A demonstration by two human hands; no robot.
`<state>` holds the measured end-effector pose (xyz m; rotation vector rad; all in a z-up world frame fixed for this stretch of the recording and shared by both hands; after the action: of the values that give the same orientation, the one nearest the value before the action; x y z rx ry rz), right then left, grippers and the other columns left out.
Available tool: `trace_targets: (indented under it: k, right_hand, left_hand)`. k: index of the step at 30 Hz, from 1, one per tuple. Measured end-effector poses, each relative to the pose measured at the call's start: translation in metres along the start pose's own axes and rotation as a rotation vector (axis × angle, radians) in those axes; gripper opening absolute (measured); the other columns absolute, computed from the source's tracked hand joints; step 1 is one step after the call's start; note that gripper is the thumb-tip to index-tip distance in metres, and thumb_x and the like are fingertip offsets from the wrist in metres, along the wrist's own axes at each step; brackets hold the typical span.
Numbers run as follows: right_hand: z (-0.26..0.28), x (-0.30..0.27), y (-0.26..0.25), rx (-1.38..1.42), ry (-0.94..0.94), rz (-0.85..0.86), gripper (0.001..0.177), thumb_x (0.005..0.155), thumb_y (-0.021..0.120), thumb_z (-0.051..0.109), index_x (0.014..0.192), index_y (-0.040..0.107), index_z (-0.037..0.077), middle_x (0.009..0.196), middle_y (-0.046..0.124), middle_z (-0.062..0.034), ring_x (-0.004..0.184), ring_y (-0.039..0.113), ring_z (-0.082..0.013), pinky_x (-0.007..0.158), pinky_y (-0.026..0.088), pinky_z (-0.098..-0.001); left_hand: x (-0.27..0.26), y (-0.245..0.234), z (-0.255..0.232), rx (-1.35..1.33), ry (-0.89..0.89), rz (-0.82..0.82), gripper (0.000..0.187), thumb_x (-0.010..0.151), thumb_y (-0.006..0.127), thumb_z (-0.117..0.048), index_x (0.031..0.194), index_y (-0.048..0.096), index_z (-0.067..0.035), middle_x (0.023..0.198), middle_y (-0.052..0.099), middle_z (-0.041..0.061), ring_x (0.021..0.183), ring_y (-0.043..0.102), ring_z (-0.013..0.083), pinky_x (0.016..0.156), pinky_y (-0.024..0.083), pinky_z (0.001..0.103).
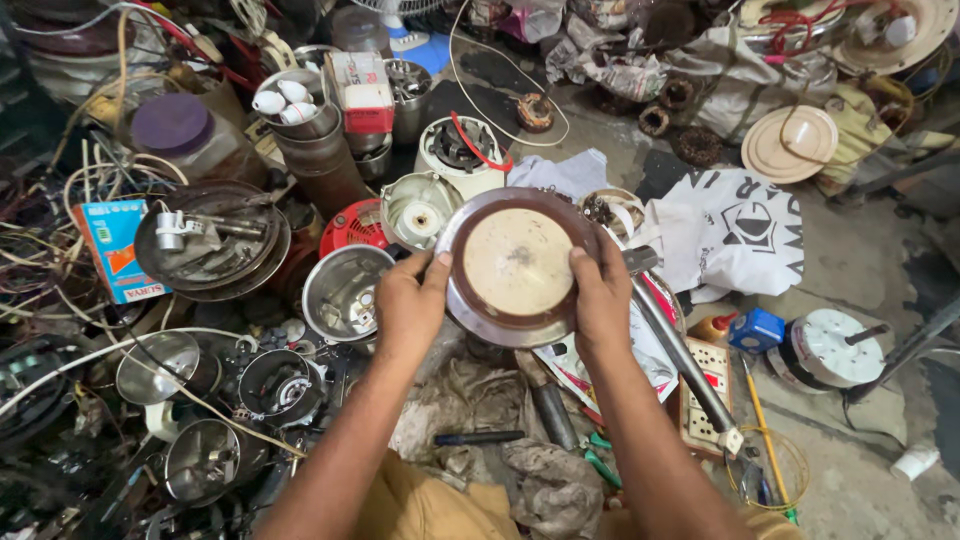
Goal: The person cleans and reassembles parts of a ceiling fan, using a cloth to wipe down the internal motor housing and then hammering the two halves of the housing back together with a metal tool.
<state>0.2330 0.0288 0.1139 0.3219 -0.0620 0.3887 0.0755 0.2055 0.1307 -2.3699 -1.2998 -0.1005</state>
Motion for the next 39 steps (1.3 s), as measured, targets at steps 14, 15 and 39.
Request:
trace_targets:
  k: [14, 15, 39]
  right_hand:
    - [-0.025, 0.01, 0.006, -0.195, 0.01, -0.052, 0.059, 0.094, 0.06, 0.015, 0.147, 0.045, -0.008, 0.137, 0.064, -0.021, 0.121, 0.064, -0.023, 0.103, 0.049, -0.0317]
    - [-0.024, 0.008, 0.007, -0.227, -0.009, -0.052, 0.059, 0.095, 0.06, 0.015, 0.147, 0.045, -0.008, 0.137, 0.064, -0.0207, 0.121, 0.064, -0.0228, 0.103, 0.05, -0.0316]
    - [-0.031, -0.005, -0.008, -0.457, -0.211, 0.001, 0.064, 0.101, 0.062, 0.029, 0.15, 0.042, -0.009, 0.146, 0.058, -0.0257, 0.136, 0.058, -0.031, 0.114, 0.045, -0.0369]
  left_hand:
    - [0.038, -0.003, -0.006, 0.261, 0.085, 0.039, 0.029, 0.095, 0.065, -0.029, 0.095, 0.077, -0.003, 0.078, 0.07, 0.025, 0.075, 0.07, 0.043, 0.069, 0.054, 0.048]
    - [0.039, -0.002, -0.005, 0.268, 0.093, 0.039, 0.029, 0.095, 0.065, -0.029, 0.094, 0.077, -0.002, 0.077, 0.07, 0.025, 0.075, 0.07, 0.0429, 0.068, 0.054, 0.048]
    - [0.05, 0.013, 0.023, 0.281, 0.179, 0.058, 0.037, 0.103, 0.055, -0.033, 0.101, 0.074, -0.001, 0.09, 0.071, 0.027, 0.088, 0.068, 0.0468, 0.077, 0.053, 0.051]
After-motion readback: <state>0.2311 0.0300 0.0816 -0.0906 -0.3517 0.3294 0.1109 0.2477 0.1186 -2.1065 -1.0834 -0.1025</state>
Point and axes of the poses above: each hand's wrist, its own x-axis towards the middle knuckle, its own y-axis out of the palm, z = x × y, the point moved 3 cm from there along x, towards the middle knuckle
